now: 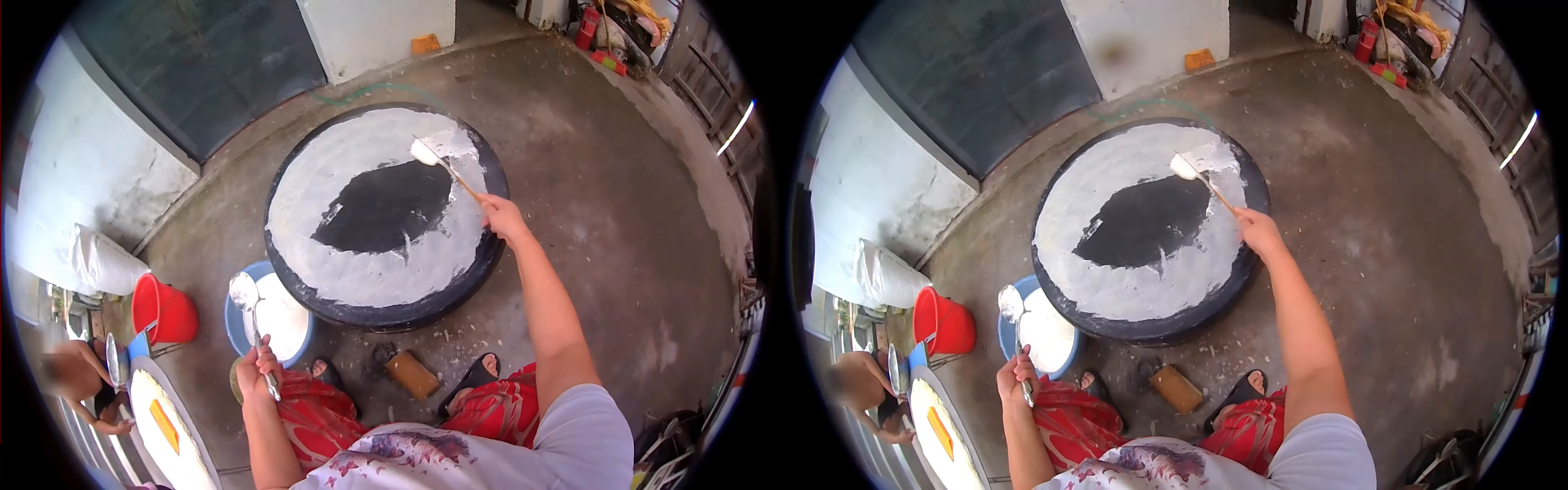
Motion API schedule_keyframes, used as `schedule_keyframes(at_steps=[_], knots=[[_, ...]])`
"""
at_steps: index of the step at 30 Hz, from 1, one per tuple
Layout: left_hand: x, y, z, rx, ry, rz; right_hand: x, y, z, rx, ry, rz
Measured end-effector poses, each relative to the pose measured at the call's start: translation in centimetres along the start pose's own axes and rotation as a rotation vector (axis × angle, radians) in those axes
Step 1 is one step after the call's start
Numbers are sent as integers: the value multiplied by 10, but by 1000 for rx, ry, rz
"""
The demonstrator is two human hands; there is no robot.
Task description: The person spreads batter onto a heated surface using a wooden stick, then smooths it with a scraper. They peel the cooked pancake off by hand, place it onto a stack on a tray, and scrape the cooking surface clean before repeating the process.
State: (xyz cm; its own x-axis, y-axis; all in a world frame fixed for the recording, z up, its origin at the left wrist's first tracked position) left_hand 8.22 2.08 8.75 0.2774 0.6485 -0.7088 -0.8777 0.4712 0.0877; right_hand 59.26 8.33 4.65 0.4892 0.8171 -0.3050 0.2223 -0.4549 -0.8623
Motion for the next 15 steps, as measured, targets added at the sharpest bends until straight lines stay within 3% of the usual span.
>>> schedule_keyframes(at_steps=[1,3,7,11,13,15], knots=[[-1,1,1,9,-2,12,13,12,4,-2,-1,-10],[-4,0,-1,11,3,29,48,51,13,31,227,-251],[-10,2,-4,32,19,45,13,15,60,-273,109,-438],[-13,6,-9,10,3,36,-36,-22,46,-385,-55,-268],[-16,8,-11,-1,-7,32,-52,-11,22,-428,304,-89],[-17,9,-15,58,19,69,-33,41,25,-319,382,-155]])
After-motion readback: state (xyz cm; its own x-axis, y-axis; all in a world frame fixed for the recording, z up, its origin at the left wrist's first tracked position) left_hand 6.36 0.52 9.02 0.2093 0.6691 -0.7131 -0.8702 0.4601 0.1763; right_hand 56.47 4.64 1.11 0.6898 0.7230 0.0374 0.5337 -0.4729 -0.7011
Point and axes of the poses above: each hand's wrist, its own x-axis towards the middle knuckle, its own z-axis out of the palm, y = z × x, the point moved 1 cm from there along x, towards the middle knuckle, and after that the axes turned 6 degrees about -z, right-handed, at the moved point
